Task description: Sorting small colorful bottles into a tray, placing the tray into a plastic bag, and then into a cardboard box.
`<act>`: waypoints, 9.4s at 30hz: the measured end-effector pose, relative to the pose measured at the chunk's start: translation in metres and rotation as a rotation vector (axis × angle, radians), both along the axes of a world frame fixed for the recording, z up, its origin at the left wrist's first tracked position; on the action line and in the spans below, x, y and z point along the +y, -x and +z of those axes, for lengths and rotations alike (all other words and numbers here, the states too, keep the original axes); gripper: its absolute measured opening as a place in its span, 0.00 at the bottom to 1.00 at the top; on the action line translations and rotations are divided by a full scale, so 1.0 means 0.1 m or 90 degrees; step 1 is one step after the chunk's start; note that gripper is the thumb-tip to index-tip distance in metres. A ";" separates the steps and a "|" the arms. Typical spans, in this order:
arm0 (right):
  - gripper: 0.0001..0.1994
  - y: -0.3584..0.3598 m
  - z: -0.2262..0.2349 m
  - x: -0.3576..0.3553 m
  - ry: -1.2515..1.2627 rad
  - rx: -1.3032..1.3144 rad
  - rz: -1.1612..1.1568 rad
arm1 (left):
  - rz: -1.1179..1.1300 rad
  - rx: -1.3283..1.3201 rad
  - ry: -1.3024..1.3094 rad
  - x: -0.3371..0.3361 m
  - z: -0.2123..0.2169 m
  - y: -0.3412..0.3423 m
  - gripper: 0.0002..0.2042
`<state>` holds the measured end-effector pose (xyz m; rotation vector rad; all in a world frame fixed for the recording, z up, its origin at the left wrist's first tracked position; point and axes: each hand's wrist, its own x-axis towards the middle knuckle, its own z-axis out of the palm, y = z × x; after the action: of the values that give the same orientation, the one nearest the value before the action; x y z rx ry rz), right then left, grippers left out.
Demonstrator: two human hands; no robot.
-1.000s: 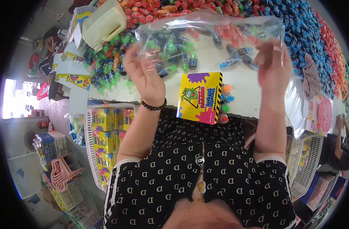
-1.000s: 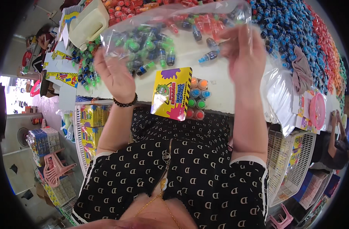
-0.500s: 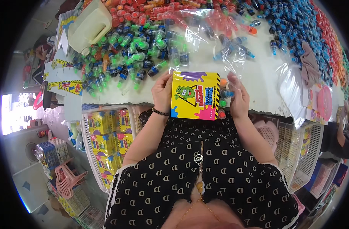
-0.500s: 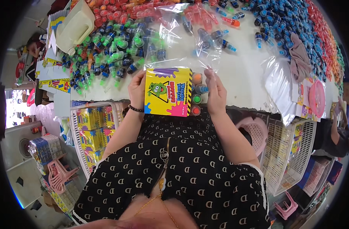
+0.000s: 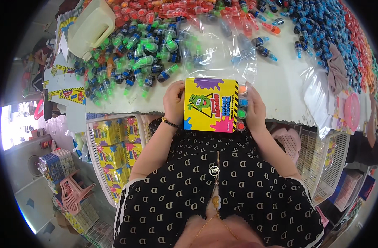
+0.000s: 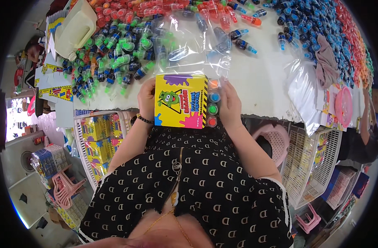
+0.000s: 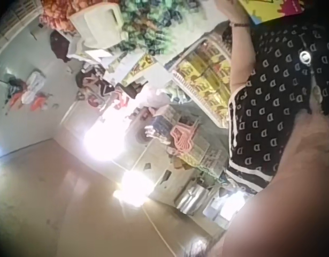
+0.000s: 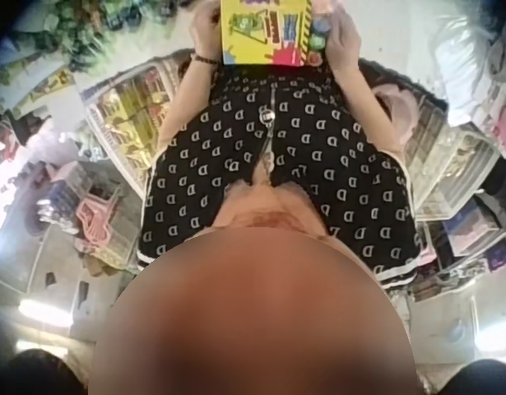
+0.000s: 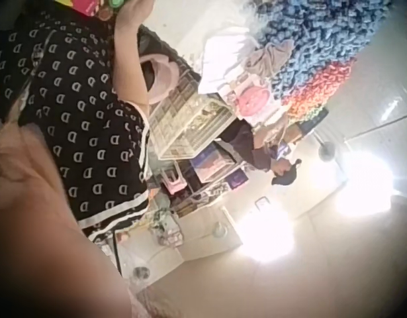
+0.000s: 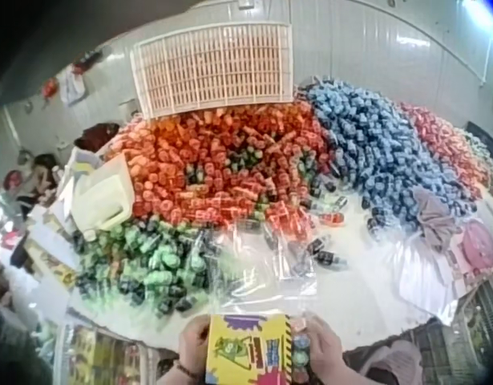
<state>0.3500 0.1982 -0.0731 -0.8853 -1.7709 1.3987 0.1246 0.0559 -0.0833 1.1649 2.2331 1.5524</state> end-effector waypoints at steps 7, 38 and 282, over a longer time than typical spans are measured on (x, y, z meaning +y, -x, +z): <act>0.13 0.04 0.09 0.24 -0.446 -0.323 0.060 | -0.045 0.141 0.075 0.03 0.17 0.04 0.05; 0.07 -0.68 0.44 -0.12 -0.609 -0.229 0.372 | -0.273 0.201 0.332 -1.21 0.67 -0.52 0.11; 0.20 2.30 1.05 2.33 -0.308 -0.275 0.242 | -0.113 0.156 0.214 -0.05 0.88 0.03 0.07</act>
<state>0.1201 0.4312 0.0318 -0.6337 -2.5721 0.9532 0.1216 0.0510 0.0045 1.4607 2.3407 0.9656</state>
